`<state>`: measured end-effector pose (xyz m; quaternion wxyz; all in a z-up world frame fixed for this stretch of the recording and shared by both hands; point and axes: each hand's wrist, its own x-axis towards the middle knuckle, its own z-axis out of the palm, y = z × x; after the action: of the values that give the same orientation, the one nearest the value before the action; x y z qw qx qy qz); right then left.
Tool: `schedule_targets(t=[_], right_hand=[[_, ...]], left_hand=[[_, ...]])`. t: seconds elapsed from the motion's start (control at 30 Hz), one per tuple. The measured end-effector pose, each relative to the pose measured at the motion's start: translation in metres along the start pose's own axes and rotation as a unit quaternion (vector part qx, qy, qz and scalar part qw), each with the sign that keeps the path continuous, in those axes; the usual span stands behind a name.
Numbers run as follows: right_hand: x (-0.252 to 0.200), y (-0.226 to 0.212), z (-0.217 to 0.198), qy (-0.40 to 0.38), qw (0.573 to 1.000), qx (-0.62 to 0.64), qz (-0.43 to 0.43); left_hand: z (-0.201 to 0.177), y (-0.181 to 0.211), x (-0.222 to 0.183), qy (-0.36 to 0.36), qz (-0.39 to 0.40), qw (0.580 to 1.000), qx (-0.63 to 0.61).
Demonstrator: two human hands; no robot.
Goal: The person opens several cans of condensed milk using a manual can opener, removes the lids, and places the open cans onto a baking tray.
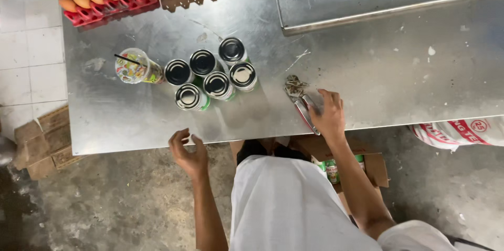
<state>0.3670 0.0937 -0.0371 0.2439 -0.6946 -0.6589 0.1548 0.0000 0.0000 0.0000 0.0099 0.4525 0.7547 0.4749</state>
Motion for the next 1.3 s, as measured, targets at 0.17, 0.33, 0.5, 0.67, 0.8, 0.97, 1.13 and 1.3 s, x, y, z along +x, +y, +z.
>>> schedule_targets(t=[0.17, 0.33, 0.5, 0.67, 0.8, 0.97, 1.13, 1.3], right_hand=[[0.012, -0.039, 0.001, -0.174, 0.980, -0.056, 0.074], [0.000, -0.060, -0.017, -0.264, 0.944, -0.154, 0.124], [-0.015, -0.116, -0.064, -0.279, 0.888, 0.131, 0.340], [-0.064, -0.035, -0.040, -0.129, 0.780, 0.502, 0.352], [-0.096, -0.037, -0.038, -0.047, 0.735, 0.560, 0.378], [-0.081, -0.086, -0.074, -0.031, 0.746, 0.547, 0.378], [-0.062, -0.106, -0.087, -0.045, 0.759, 0.526, 0.380], [-0.037, -0.075, -0.086, -0.216, 0.707, 0.596, 0.313]], left_hand=[[0.057, 0.094, 0.022, -0.091, 0.123, 0.988, -0.031], [0.126, 0.122, 0.043, -0.216, 0.188, 0.952, 0.106], [0.141, 0.115, 0.029, -0.265, 0.216, 0.896, 0.282], [0.144, 0.099, 0.053, -0.279, 0.271, 0.905, 0.174], [0.150, 0.079, 0.056, -0.260, 0.335, 0.894, 0.143], [0.146, 0.078, 0.044, -0.250, 0.353, 0.896, 0.100], [0.151, 0.086, 0.010, -0.261, 0.331, 0.906, 0.032], [0.179, 0.077, -0.021, -0.215, 0.228, 0.922, -0.226]])
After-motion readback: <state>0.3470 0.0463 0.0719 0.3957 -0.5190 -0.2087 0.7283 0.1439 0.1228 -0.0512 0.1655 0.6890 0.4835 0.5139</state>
